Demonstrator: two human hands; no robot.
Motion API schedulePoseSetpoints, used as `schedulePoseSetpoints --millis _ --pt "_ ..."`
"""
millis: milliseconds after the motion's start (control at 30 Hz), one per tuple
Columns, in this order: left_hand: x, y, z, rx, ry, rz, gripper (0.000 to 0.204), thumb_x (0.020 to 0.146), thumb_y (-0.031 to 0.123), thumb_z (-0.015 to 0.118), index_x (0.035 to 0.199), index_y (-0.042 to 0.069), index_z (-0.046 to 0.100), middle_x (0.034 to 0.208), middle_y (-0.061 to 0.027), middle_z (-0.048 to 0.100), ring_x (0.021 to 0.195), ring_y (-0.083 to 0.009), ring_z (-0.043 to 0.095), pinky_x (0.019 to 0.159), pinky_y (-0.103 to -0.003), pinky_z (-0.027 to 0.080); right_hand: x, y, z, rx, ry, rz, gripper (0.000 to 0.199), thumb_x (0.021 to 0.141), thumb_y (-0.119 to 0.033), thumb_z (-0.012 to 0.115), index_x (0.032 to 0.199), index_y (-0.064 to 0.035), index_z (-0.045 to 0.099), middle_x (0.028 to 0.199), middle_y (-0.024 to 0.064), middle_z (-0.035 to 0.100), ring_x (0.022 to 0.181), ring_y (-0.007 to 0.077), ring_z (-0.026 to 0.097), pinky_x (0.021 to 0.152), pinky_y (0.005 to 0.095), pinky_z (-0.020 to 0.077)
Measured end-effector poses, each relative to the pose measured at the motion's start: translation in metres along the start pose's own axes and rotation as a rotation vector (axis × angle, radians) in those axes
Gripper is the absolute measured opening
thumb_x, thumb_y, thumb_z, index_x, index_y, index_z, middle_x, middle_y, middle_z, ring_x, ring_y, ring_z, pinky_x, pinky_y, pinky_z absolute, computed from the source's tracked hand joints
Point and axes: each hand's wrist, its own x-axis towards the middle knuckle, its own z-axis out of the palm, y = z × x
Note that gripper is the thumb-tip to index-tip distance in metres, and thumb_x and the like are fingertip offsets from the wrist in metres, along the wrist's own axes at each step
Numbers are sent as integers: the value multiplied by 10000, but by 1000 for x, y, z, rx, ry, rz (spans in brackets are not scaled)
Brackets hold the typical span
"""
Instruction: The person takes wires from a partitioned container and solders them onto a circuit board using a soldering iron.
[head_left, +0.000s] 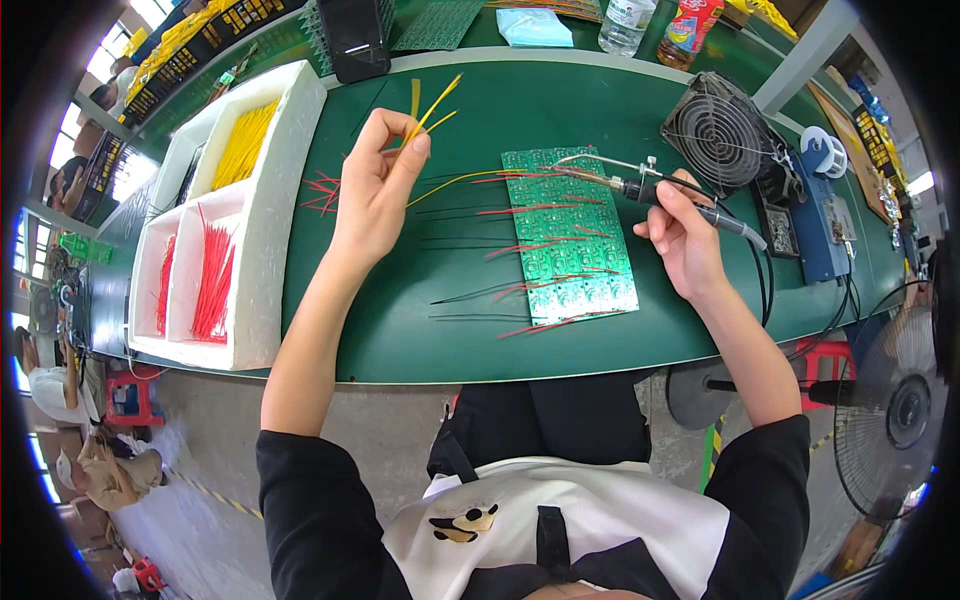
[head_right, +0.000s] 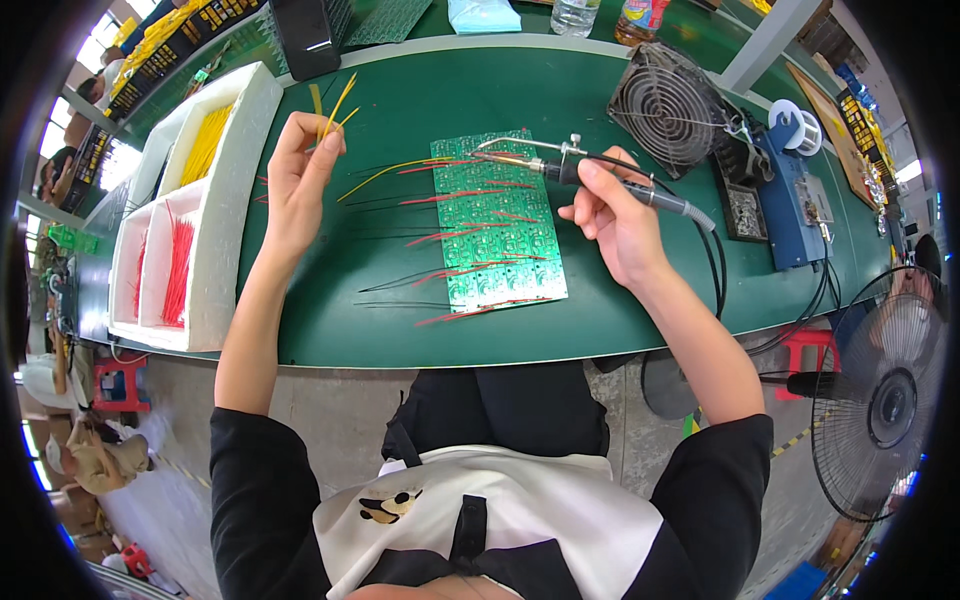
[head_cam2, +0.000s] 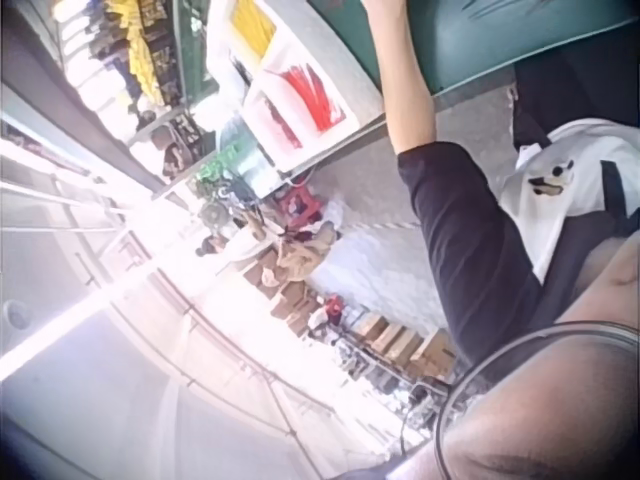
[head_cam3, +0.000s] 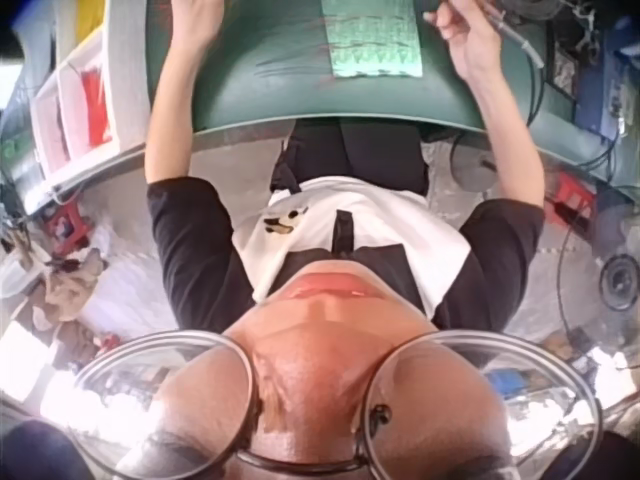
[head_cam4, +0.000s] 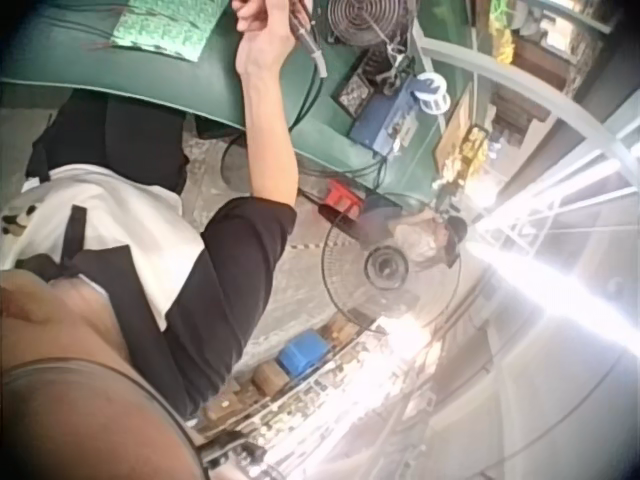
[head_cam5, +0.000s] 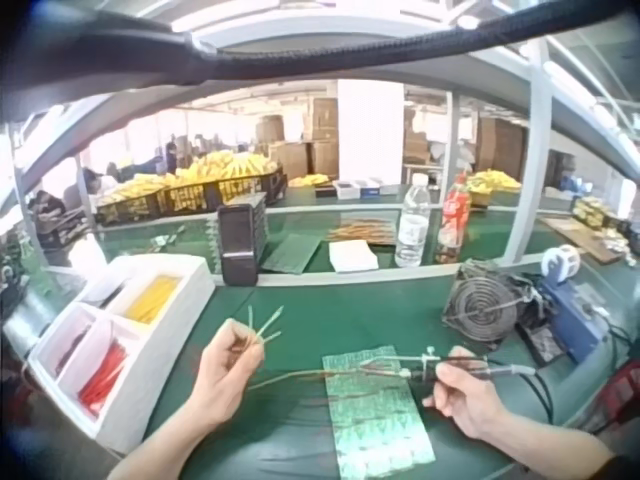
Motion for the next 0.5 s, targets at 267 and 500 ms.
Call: schedulePoseSetpoints --millis 267,500 --pt "-9 -10 13 360 -251 -23 78 776 56 658 810 -6 625 712 21 514 572 -28 383 502 -192 283 -4 3 -1 -6 -78 -4 194 853 -192 595 768 -102 445 525 23 498 405 74 439 568 255 503" --pt "-13 -8 21 396 -246 -49 108 778 24 636 881 6 663 733 -21 527 542 -62 365 467 -228 282 -6 6 0 -58 -64 -6 193 848 -170 597 768 -90 441 524 27 494 405 76 439 542 266 504"
